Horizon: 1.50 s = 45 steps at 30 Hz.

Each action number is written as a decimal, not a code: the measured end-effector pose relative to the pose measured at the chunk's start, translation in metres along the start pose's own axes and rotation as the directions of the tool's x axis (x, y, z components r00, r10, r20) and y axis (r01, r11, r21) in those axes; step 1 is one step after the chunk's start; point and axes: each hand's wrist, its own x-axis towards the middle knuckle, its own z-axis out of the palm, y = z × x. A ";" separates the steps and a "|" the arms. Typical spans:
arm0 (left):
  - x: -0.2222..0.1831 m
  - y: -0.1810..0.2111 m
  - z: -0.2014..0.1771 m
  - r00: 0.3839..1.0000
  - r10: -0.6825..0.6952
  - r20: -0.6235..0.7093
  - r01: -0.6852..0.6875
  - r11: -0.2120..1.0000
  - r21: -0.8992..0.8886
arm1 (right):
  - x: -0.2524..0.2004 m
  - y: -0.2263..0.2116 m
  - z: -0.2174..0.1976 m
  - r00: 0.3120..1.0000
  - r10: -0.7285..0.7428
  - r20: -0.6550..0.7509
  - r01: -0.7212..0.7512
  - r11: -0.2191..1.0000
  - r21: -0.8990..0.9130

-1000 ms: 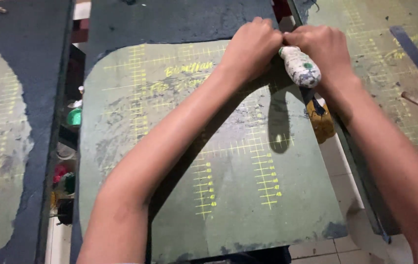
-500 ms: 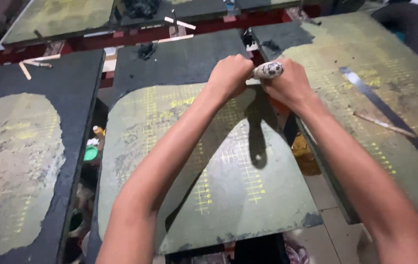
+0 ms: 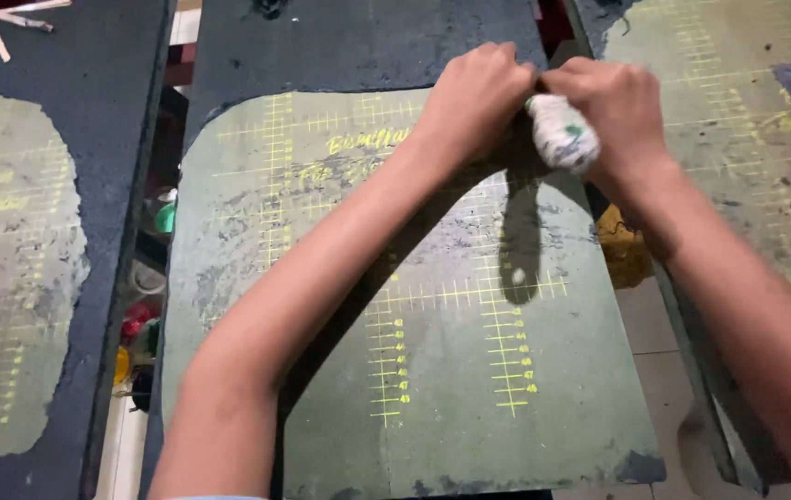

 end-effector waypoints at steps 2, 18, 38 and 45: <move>0.003 -0.001 -0.005 0.999 -0.006 -0.033 0.007 1.000 0.008 | 0.003 0.005 0.001 0.999 0.035 -0.009 -0.035 0.999 0.042; 0.016 0.026 -0.049 0.969 -0.073 0.237 0.076 0.997 -0.004 | -0.004 -0.003 -0.035 0.947 0.257 0.191 -0.266 0.964 0.022; 0.031 0.015 -0.063 0.977 -0.152 0.150 0.164 0.984 -0.068 | 0.018 -0.007 -0.053 0.948 0.287 0.134 -0.292 0.956 0.020; 0.014 -0.001 -0.100 0.975 -0.084 0.205 0.085 0.996 0.004 | 0.030 -0.044 -0.077 0.933 0.295 0.204 -0.315 0.946 0.071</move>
